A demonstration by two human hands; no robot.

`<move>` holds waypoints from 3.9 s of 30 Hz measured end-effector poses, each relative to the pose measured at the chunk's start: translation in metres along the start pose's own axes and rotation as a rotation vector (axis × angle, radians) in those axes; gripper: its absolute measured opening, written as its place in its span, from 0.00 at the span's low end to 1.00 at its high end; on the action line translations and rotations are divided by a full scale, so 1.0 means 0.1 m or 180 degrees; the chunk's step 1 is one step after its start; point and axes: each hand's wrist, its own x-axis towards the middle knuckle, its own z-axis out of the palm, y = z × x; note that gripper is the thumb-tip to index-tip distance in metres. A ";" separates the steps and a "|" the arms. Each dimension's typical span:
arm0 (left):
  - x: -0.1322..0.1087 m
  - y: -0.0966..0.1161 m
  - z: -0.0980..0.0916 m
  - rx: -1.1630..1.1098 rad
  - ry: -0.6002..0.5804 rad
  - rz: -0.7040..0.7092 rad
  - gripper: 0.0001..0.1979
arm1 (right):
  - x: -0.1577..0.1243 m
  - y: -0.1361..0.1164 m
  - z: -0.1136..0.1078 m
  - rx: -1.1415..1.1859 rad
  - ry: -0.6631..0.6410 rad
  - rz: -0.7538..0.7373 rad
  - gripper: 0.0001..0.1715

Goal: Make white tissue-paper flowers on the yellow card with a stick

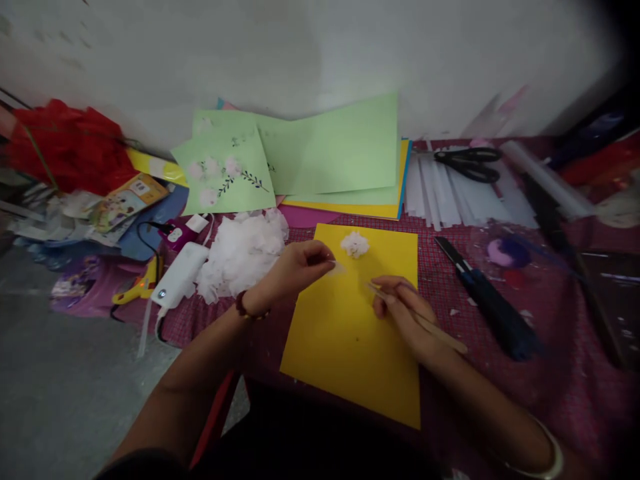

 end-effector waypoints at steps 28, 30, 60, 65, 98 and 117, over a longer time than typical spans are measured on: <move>0.50 -0.61 0.39 0.0622 0.0803 0.0706 0.06 | 0.43 -0.03 -0.01 -0.1160 0.0296 -0.0249 0.10; 0.50 -0.60 0.39 0.0593 0.0804 0.0689 0.06 | 0.44 -0.02 -0.02 -0.1151 0.0354 -0.0241 0.11; 0.50 -0.59 0.32 0.0992 0.0703 0.0296 0.02 | 0.52 0.03 -0.01 -0.0956 0.0246 -0.0192 0.10; 0.48 -0.53 0.32 0.0928 0.0681 0.0132 0.03 | 0.54 0.03 -0.01 -0.0765 0.0247 -0.0290 0.10; 0.50 -0.60 0.38 0.0621 0.0925 0.0549 0.05 | 0.49 -0.07 -0.08 -0.0805 0.0607 -0.0106 0.05; 0.50 -0.57 0.31 0.0219 0.0784 0.0443 0.03 | 0.55 -0.10 -0.07 -0.0714 0.0954 -0.0098 0.05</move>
